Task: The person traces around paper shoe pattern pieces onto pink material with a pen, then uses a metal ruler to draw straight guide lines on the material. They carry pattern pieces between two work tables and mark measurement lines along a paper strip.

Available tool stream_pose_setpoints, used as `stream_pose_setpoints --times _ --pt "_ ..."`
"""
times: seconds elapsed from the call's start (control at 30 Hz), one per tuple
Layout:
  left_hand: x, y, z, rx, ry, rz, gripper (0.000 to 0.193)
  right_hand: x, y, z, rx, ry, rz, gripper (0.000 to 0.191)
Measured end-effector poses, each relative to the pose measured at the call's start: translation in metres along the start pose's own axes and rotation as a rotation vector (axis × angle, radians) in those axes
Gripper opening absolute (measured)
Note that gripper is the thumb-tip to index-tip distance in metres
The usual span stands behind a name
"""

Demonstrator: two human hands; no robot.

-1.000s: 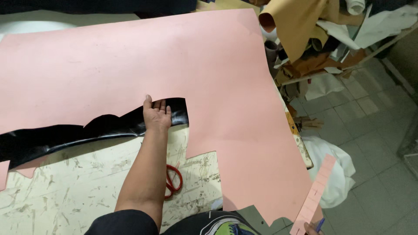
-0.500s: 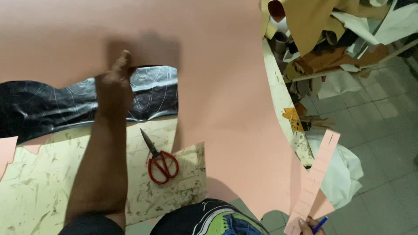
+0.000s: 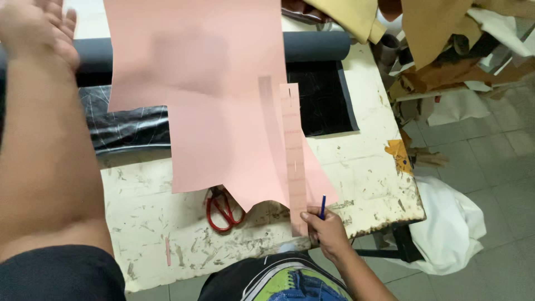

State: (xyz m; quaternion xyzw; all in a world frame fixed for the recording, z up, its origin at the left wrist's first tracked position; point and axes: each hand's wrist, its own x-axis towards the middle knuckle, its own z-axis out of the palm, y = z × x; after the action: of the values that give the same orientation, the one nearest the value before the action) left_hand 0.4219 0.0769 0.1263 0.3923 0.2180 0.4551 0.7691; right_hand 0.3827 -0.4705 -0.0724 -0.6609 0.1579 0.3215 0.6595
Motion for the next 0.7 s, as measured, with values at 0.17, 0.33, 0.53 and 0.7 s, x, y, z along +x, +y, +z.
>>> stream_pose_setpoints --times 0.17,0.33,0.53,0.7 --pt "-0.057 -0.059 -0.028 0.619 -0.232 -0.034 0.045 0.020 0.003 0.029 -0.033 -0.017 0.090 0.019" --pt "-0.170 -0.143 -0.056 1.005 -0.599 -0.117 0.036 0.036 0.005 0.016 -0.075 -0.067 0.182 0.021" --pt "-0.286 -0.195 -0.069 1.327 -0.976 0.272 0.048 0.034 -0.012 -0.032 -0.335 -0.098 0.206 0.026" --pt "-0.348 -0.230 -0.075 1.589 -0.830 0.274 0.058 0.045 -0.046 -0.074 -0.513 -0.092 -0.018 0.026"
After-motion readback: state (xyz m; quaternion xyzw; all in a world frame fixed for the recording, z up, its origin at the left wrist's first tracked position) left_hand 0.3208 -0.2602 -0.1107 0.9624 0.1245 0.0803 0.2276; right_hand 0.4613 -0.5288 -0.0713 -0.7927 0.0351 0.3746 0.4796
